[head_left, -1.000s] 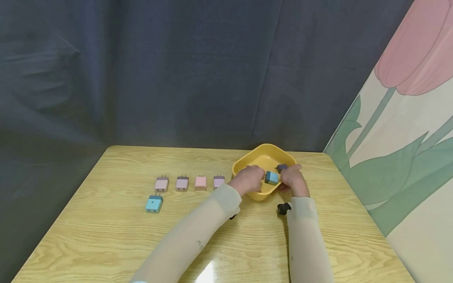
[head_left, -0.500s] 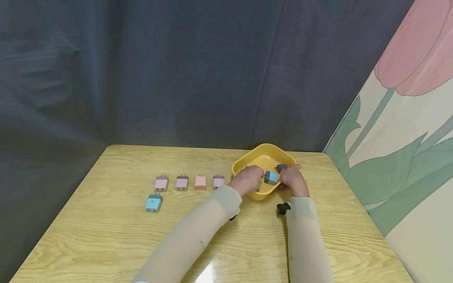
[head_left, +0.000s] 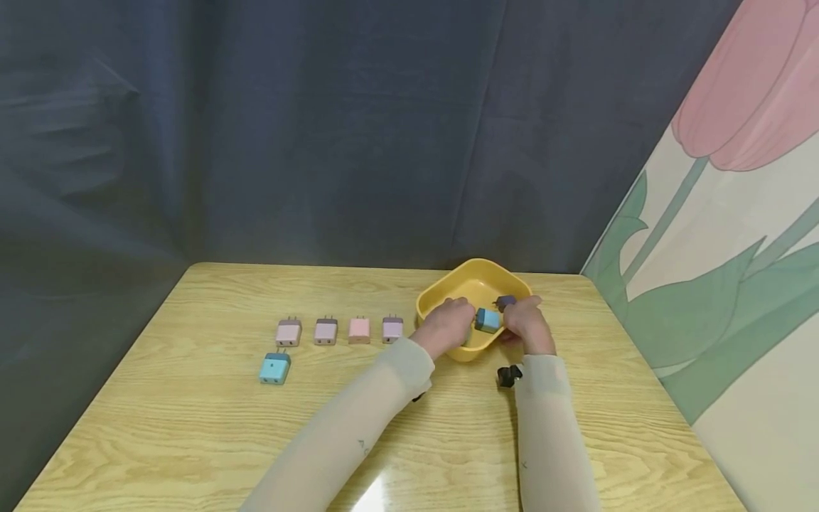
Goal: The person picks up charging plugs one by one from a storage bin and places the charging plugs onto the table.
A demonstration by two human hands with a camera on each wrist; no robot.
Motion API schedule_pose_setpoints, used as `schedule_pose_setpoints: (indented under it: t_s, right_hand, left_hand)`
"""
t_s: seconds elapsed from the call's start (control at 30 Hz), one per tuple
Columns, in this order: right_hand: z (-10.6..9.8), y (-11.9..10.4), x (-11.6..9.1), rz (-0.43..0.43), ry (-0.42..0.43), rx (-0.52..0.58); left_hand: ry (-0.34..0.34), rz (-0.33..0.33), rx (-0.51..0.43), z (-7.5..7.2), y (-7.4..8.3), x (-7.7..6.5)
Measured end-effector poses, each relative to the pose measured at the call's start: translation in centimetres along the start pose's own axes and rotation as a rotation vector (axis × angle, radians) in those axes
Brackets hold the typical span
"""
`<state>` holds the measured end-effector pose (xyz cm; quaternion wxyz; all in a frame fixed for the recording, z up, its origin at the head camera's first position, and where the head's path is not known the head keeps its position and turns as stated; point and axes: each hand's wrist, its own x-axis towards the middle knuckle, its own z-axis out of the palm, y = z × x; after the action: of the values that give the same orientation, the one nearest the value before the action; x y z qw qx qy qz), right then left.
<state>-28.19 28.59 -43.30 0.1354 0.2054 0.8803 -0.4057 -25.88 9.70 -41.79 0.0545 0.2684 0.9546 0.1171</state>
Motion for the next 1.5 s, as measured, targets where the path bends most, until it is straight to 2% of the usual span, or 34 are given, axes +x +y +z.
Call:
schedule_pose_setpoints:
  t_s: [0.37,1.3,1.5]
  right_hand:
    - [0.2,-0.6,-0.3,0.015,-0.008,0.018]
    - [0.2,-0.6,-0.1,-0.006,-0.005,0.002]
    - [-0.1,-0.2,0.0,-0.013,-0.008,-0.022]
  left_hand:
    - [0.098,0.031,0.082,0.6,-0.3,0.0]
    - [0.183,0.008,0.133,1.2,-0.1,-0.3]
    - [0.215,0.041,0.185,1.2,0.2,-0.4]
